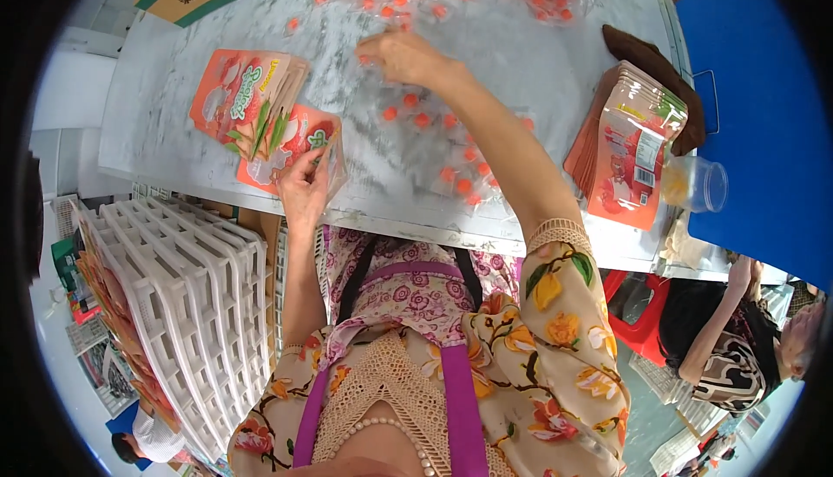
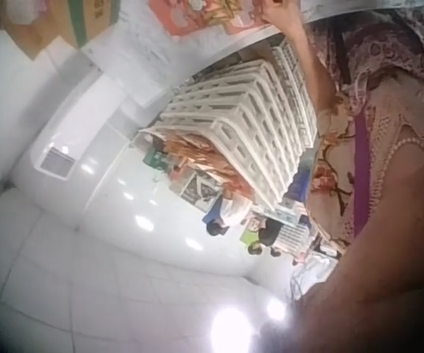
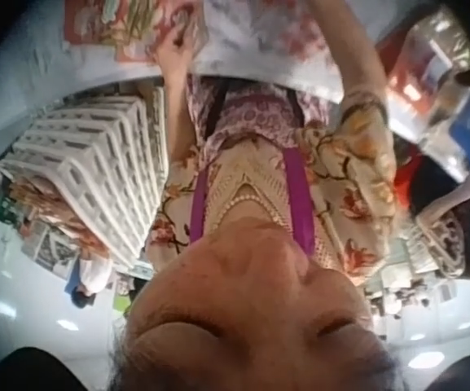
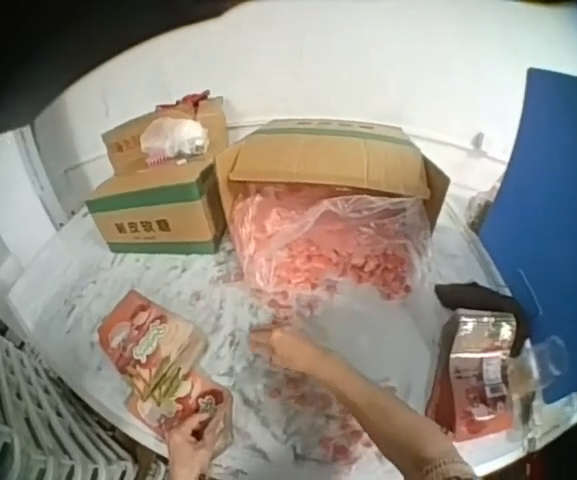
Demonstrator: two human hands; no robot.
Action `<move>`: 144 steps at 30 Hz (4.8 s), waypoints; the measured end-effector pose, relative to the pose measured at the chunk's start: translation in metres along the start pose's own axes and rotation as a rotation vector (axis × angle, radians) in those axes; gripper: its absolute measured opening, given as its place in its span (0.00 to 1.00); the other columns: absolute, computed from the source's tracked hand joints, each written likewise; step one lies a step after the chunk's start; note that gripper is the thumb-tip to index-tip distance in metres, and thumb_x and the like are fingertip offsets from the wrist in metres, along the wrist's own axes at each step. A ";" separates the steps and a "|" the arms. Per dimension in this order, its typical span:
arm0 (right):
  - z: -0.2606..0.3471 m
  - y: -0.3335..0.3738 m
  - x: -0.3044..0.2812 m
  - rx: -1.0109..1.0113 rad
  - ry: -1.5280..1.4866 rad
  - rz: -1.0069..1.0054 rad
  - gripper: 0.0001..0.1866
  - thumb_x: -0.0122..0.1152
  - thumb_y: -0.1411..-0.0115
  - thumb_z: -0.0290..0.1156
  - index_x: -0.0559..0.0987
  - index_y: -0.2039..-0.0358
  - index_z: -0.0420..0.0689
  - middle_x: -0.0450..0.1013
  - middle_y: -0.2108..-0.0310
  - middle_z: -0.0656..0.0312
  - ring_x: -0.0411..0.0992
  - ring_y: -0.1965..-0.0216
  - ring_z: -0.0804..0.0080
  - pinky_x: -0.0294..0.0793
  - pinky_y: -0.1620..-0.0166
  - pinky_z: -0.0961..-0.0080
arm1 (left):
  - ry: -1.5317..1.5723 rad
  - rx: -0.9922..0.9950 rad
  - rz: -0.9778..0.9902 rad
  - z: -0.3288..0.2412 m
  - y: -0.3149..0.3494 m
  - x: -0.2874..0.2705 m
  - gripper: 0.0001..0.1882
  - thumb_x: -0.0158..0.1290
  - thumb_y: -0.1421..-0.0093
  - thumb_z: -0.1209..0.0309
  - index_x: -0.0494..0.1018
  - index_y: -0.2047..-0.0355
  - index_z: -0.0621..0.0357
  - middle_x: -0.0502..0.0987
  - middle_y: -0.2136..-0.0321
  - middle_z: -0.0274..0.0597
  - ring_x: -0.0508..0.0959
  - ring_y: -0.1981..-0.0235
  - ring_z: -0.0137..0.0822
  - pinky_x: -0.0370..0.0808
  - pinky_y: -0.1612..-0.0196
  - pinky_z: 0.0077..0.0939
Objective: Manually counting and placing small candies into plastic retail packets and sealing them.
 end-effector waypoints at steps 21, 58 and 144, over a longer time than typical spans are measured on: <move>0.139 0.191 -0.050 0.454 0.054 -0.127 0.53 0.69 0.61 0.60 0.63 0.35 0.51 0.53 0.32 0.51 0.52 0.33 0.45 0.49 0.34 0.47 | -0.346 0.408 0.039 -0.137 0.007 -0.050 0.30 0.49 0.55 0.90 0.77 0.50 0.55 0.68 0.72 0.47 0.73 0.75 0.44 0.72 0.69 0.33; 0.125 0.152 -0.015 0.397 0.313 -0.130 0.24 0.66 0.51 0.48 0.77 0.55 0.52 0.68 0.46 0.61 0.64 0.43 0.56 0.65 0.42 0.56 | -0.291 0.416 0.119 -0.130 -0.032 -0.006 0.27 0.49 0.52 0.87 0.78 0.52 0.53 0.69 0.77 0.45 0.68 0.80 0.37 0.68 0.74 0.30; 0.114 0.201 -0.052 0.606 0.386 -0.251 0.50 0.70 0.64 0.62 0.70 0.40 0.53 0.53 0.34 0.50 0.51 0.35 0.39 0.55 0.39 0.38 | -0.028 0.092 0.143 -0.140 -0.074 0.026 0.17 0.49 0.37 0.66 0.77 0.52 0.62 0.79 0.77 0.49 0.75 0.76 0.29 0.72 0.68 0.27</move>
Point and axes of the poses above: each hand's wrist, its own y-axis away from the middle knuckle, its own x-axis out of the palm, z = x × y, the point moved 3 cm from there along -y, towards the middle knuckle
